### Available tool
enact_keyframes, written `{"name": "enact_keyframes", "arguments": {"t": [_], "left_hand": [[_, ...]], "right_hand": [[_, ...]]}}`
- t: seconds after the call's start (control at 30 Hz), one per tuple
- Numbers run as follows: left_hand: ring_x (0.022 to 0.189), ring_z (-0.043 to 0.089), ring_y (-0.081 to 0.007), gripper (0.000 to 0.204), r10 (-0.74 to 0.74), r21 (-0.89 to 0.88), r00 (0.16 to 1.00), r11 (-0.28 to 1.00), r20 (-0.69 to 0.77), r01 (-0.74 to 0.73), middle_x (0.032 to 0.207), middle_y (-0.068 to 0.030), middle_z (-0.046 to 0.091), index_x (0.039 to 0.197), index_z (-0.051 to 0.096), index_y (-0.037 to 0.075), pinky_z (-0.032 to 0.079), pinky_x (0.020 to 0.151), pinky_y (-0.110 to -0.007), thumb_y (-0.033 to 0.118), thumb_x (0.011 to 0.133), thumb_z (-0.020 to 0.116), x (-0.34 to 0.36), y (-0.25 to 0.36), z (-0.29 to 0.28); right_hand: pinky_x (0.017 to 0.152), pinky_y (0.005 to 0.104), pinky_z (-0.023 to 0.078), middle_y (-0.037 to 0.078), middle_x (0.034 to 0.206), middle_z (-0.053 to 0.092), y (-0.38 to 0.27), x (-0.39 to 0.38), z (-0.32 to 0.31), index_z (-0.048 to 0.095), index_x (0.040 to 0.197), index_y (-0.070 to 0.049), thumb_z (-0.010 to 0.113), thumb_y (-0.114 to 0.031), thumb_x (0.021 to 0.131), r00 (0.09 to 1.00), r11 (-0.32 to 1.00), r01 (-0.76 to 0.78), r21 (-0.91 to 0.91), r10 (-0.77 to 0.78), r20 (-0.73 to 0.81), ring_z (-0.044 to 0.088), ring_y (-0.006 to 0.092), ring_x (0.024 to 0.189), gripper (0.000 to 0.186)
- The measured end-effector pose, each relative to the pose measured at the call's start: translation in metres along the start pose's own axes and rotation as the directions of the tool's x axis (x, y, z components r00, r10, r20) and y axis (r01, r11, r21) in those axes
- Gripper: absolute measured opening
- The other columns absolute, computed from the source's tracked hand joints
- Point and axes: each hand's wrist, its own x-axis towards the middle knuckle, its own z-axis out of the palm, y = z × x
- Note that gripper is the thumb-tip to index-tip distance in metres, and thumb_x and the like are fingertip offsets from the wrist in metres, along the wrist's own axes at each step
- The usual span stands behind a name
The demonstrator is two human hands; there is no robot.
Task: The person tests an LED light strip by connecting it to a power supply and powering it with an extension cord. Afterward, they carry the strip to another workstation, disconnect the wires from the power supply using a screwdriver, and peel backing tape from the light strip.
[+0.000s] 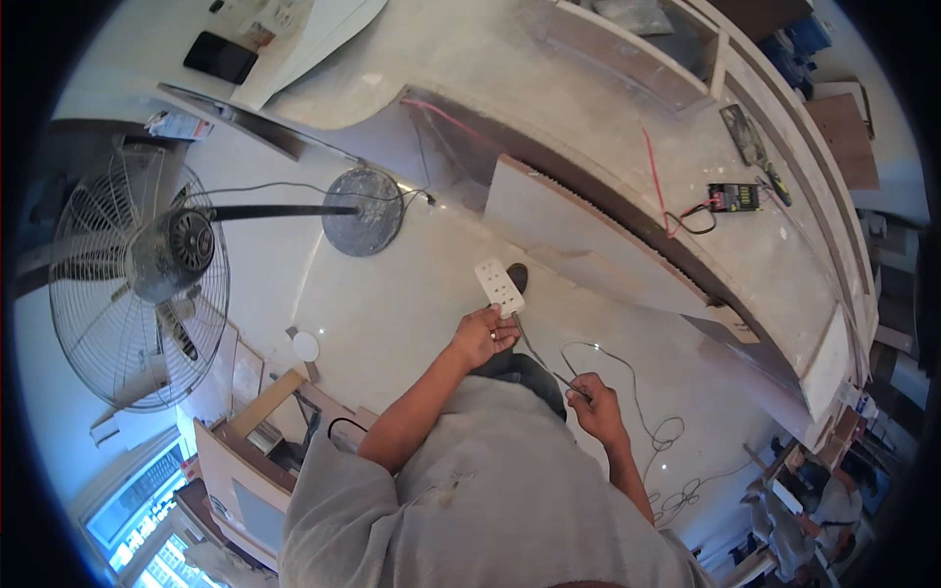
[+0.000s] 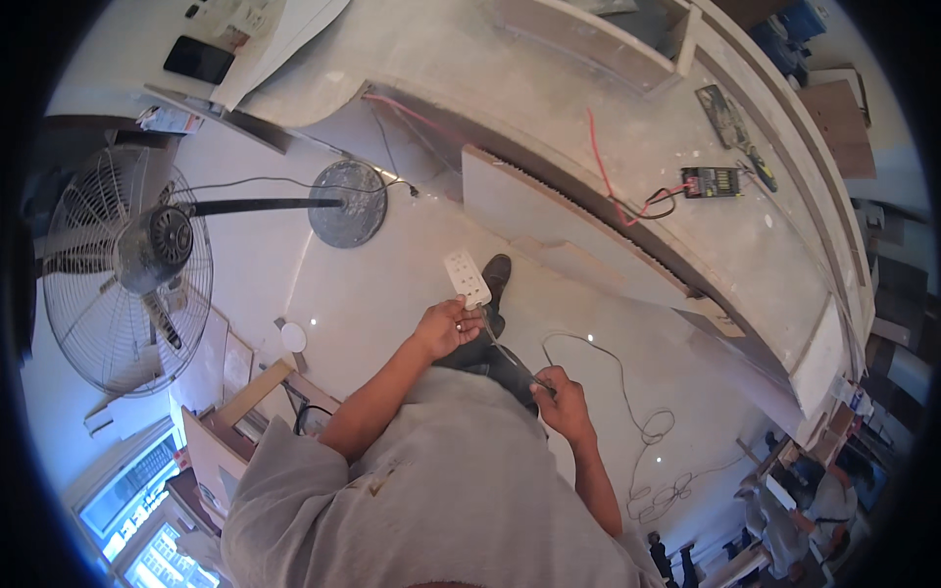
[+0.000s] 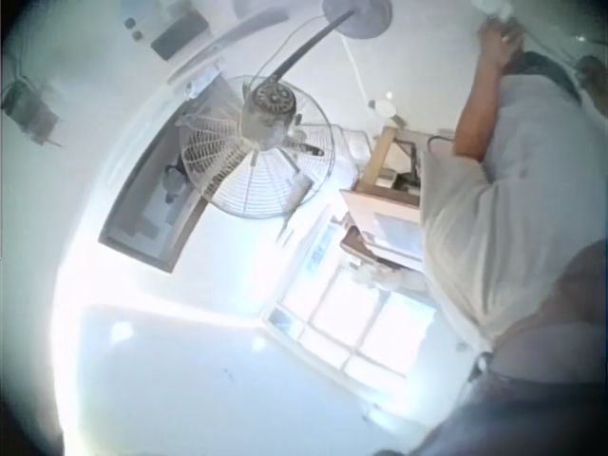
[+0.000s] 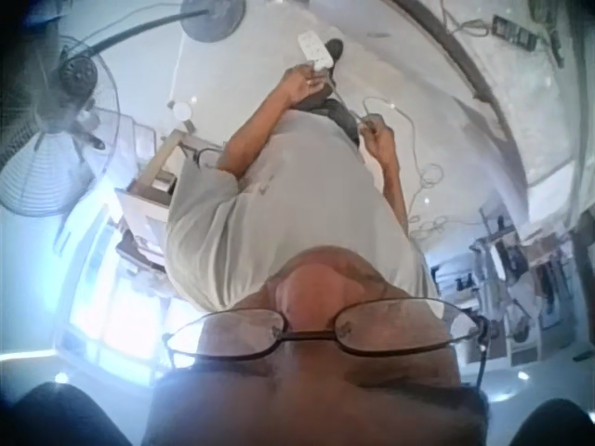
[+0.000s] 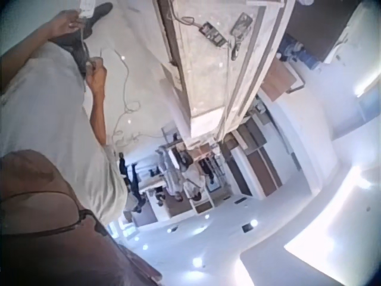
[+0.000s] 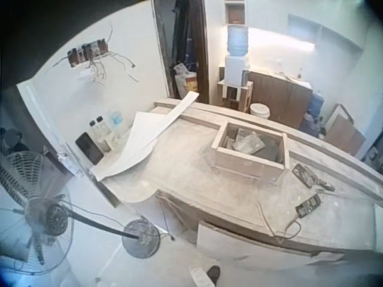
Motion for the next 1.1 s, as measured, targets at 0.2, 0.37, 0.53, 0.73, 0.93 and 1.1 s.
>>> {"name": "enact_keyframes", "arguments": {"t": [0.2,0.37,0.53,0.73,0.93,1.1], "left_hand": [[0.093,0.069,-0.0175,0.035,0.220,0.590,0.944,0.807,-0.247,-0.034,0.104,-0.0089,0.072,0.121,0.063,0.004,0.054,0.078,-0.034,0.033,0.100,0.062,0.032,-0.013,-0.100],[0.089,0.068,-0.0138,0.035,0.344,0.693,0.915,0.712,-0.210,-0.108,0.099,-0.0058,0.072,0.116,0.066,0.005,0.054,0.075,-0.032,0.034,0.097,0.067,0.049,-0.032,-0.192],[0.085,0.068,-0.0131,0.029,0.163,0.728,0.964,0.684,-0.212,0.044,0.093,-0.0046,0.072,0.111,0.069,0.004,0.053,0.072,-0.031,0.029,0.096,0.067,0.088,-0.022,-0.236],[0.085,0.071,-0.0227,0.033,0.338,0.929,0.938,0.315,0.081,-0.194,0.092,-0.0126,0.073,0.110,0.070,0.001,0.054,0.079,-0.035,0.030,0.093,0.068,0.188,0.019,-0.309],[0.104,0.069,-0.0365,0.037,0.093,0.996,0.995,0.080,0.029,-0.037,0.104,-0.0193,0.072,0.112,0.069,0.004,0.052,0.092,-0.046,0.036,0.094,0.062,0.235,0.035,-0.335],[0.109,0.067,-0.0368,0.039,-0.013,0.999,1.000,0.037,0.024,-0.024,0.111,-0.0194,0.071,0.114,0.067,0.005,0.051,0.095,-0.048,0.038,0.095,0.060,0.238,0.061,-0.315]], "right_hand": [[0.065,0.0364,0.054,0.016,0.077,0.070,0.087,0.074,0.087,0.062,0.097,0.000,0.068,-0.015,0.091,0.992,0.992,-0.123,-0.033,0.123,0.002,0.069,0.0249,0.067,0.017],[0.068,0.0389,0.056,0.017,0.078,0.071,0.178,0.142,0.189,0.064,0.099,0.002,0.069,-0.015,0.088,0.992,0.973,-0.071,-0.219,0.046,-0.120,0.072,0.0257,0.069,0.020],[0.072,0.0397,0.056,0.018,0.080,0.072,0.236,0.218,0.270,0.066,0.098,0.002,0.067,-0.017,0.090,0.965,0.955,-0.241,-0.174,0.216,-0.151,0.072,0.0280,0.074,0.021],[0.069,0.0407,0.055,0.018,0.080,0.071,0.227,0.356,0.366,0.065,0.099,0.001,0.066,-0.018,0.093,0.991,0.995,-0.072,-0.068,0.063,-0.119,0.071,0.0310,0.073,0.020],[0.069,0.0432,0.056,0.019,0.080,0.071,0.234,0.451,0.434,0.065,0.101,-0.003,0.066,-0.019,0.093,0.999,0.981,-0.036,-0.192,0.041,0.021,0.072,0.0359,0.075,0.018],[0.062,0.0372,0.054,0.013,0.070,0.068,0.314,0.456,0.468,0.063,0.101,-0.005,0.066,-0.016,0.093,0.989,0.975,-0.024,-0.220,0.055,0.137,0.069,0.0239,0.062,0.014]]}}
